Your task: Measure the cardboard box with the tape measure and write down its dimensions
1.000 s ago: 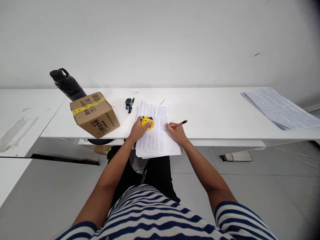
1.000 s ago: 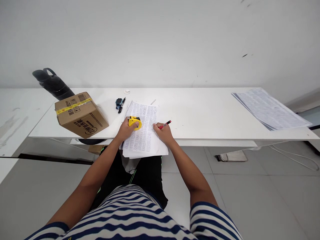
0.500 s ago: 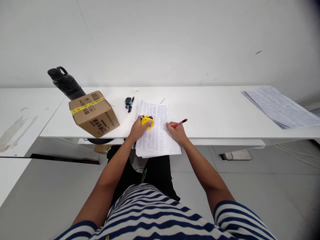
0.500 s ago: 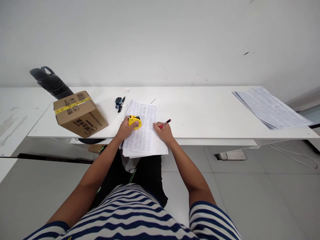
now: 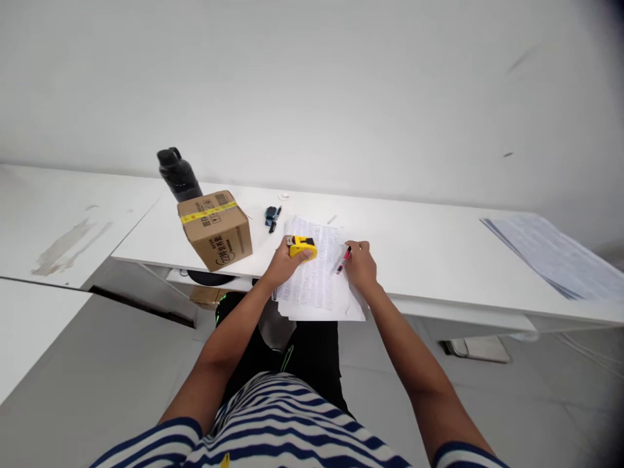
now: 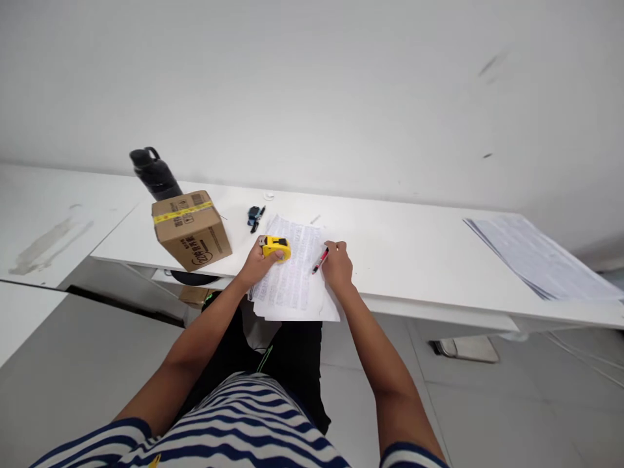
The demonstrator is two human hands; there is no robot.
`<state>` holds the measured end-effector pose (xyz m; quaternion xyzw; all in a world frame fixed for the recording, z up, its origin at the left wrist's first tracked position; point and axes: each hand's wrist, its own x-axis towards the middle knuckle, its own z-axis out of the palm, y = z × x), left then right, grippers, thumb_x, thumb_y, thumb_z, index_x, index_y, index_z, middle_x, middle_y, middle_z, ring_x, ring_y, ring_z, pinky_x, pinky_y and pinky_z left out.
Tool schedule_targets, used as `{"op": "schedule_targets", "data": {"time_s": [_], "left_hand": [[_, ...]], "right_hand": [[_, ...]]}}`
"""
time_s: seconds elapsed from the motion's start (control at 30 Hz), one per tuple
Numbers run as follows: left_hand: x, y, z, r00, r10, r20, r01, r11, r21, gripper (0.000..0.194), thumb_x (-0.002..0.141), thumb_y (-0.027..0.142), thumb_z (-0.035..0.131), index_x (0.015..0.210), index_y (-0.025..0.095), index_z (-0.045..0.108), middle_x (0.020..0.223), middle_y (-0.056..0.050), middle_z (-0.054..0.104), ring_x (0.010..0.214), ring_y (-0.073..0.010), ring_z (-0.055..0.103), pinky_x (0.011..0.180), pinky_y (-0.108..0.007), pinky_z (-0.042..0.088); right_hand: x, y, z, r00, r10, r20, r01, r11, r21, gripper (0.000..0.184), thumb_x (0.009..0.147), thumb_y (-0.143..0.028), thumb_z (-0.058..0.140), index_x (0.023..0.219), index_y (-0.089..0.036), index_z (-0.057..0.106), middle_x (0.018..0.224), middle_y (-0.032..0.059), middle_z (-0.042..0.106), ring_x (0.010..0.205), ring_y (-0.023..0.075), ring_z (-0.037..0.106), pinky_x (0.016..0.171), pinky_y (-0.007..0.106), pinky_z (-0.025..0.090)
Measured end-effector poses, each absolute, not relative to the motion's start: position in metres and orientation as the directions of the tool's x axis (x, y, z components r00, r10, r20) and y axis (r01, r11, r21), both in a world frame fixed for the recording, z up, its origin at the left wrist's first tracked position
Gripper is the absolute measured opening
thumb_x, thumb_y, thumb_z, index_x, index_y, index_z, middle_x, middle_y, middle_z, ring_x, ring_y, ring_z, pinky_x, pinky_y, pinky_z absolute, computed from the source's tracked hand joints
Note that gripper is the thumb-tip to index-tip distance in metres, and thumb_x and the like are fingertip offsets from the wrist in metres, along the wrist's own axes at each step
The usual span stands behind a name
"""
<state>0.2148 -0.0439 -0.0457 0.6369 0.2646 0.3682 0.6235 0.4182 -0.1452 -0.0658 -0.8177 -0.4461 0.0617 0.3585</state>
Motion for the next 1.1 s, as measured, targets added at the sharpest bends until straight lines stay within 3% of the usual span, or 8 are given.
{"op": "schedule_targets", "data": {"time_s": [0.13,0.2,0.3,0.4,0.5,0.73,0.93,1.1], "left_hand": [[0.192,-0.057,-0.013,0.477,0.753,0.454,-0.300,-0.346,0.889,0.048,0.081,0.050,0.072,0.114,0.021,0.051,0.114,-0.010,0.065,0.106,-0.0218,0.063,0.093,-0.040,0.051],[0.179,-0.060,0.001,0.369,0.642,0.673,-0.313,-0.596,0.740,0.048,0.081,0.050,0.072,0.117,0.023,0.053,0.124,-0.011,0.063,0.124,-0.0252,0.055,0.108,-0.047,0.041],[0.157,-0.062,0.012,0.287,0.531,0.797,-0.227,-0.771,0.595,0.052,0.079,0.051,0.073,0.122,0.026,0.056,0.142,-0.012,0.054,0.142,-0.0287,0.036,0.120,-0.053,0.024],[0.133,-0.066,0.017,0.235,0.684,0.691,-0.193,-0.664,0.723,0.058,0.081,0.049,0.072,0.133,0.029,0.054,0.154,-0.011,0.041,0.147,-0.0302,0.030,0.121,-0.052,0.022],[0.109,-0.078,0.023,0.145,0.854,0.500,-0.353,-0.427,0.832,0.066,0.084,0.051,0.069,0.143,0.030,0.047,0.155,-0.009,0.042,0.145,-0.0295,0.035,0.120,-0.045,0.029],[0.059,-0.114,0.061,0.074,0.981,0.179,-0.688,-0.079,0.721,0.060,0.087,0.049,0.065,0.143,0.033,0.047,0.155,-0.005,0.044,0.146,-0.0250,0.036,0.118,-0.037,0.036],[0.033,-0.106,0.075,-0.001,0.999,0.044,-0.745,-0.030,0.666,0.037,0.094,0.044,0.057,0.125,0.025,0.064,0.143,-0.007,0.057,0.136,-0.0228,0.050,0.109,-0.036,0.046],[0.000,-0.058,0.071,-0.178,0.981,-0.074,-0.724,-0.080,0.685,0.019,0.093,0.034,0.057,0.103,0.023,0.070,0.134,-0.007,0.065,0.130,-0.0190,0.055,0.090,-0.028,0.052]], "right_hand": [[0.381,-0.135,-0.042,0.476,0.816,0.328,0.560,0.006,-0.828,0.043,0.093,-0.038,0.045,0.132,-0.020,0.050,0.129,0.0161,0.053,0.093,0.0233,0.059,0.082,0.042,0.050],[0.346,-0.131,-0.023,0.319,0.884,0.342,0.310,0.244,-0.919,0.053,0.095,-0.053,0.044,0.140,-0.027,0.042,0.130,0.0123,0.057,0.095,0.0220,0.062,0.083,0.041,0.053],[0.291,-0.122,0.007,0.149,0.927,0.344,-0.007,0.349,-0.937,0.068,0.090,-0.072,0.039,0.142,-0.028,0.039,0.122,0.0112,0.062,0.099,0.0246,0.065,0.082,0.041,0.055],[0.249,-0.105,0.034,0.179,0.907,0.382,-0.106,0.404,-0.908,0.069,0.083,-0.075,0.051,0.132,-0.027,0.043,0.106,0.0087,0.067,0.093,0.0255,0.068,0.080,0.042,0.056],[0.217,-0.086,0.056,0.132,0.888,0.440,-0.111,0.454,-0.884,0.068,0.076,-0.064,0.070,0.126,-0.029,0.040,0.100,0.0042,0.066,0.090,0.0223,0.067,0.082,0.039,0.056],[0.158,-0.081,0.082,0.034,0.914,0.404,-0.093,0.405,-0.910,0.063,0.077,-0.055,0.073,0.124,-0.029,0.039,0.116,0.0071,0.059,0.098,0.0216,0.065,0.082,0.039,0.058],[0.149,-0.071,0.078,0.057,0.824,0.564,0.196,0.545,-0.815,0.067,0.076,-0.053,0.073,0.127,-0.027,0.039,0.112,0.0074,0.056,0.102,0.0246,0.061,0.088,0.044,0.055],[0.197,-0.023,0.088,0.065,0.885,0.460,0.358,0.410,-0.839,0.084,0.075,-0.057,0.071,0.142,-0.023,0.032,0.109,0.0097,0.059,0.084,0.0233,0.063,0.068,0.040,0.057]]}}
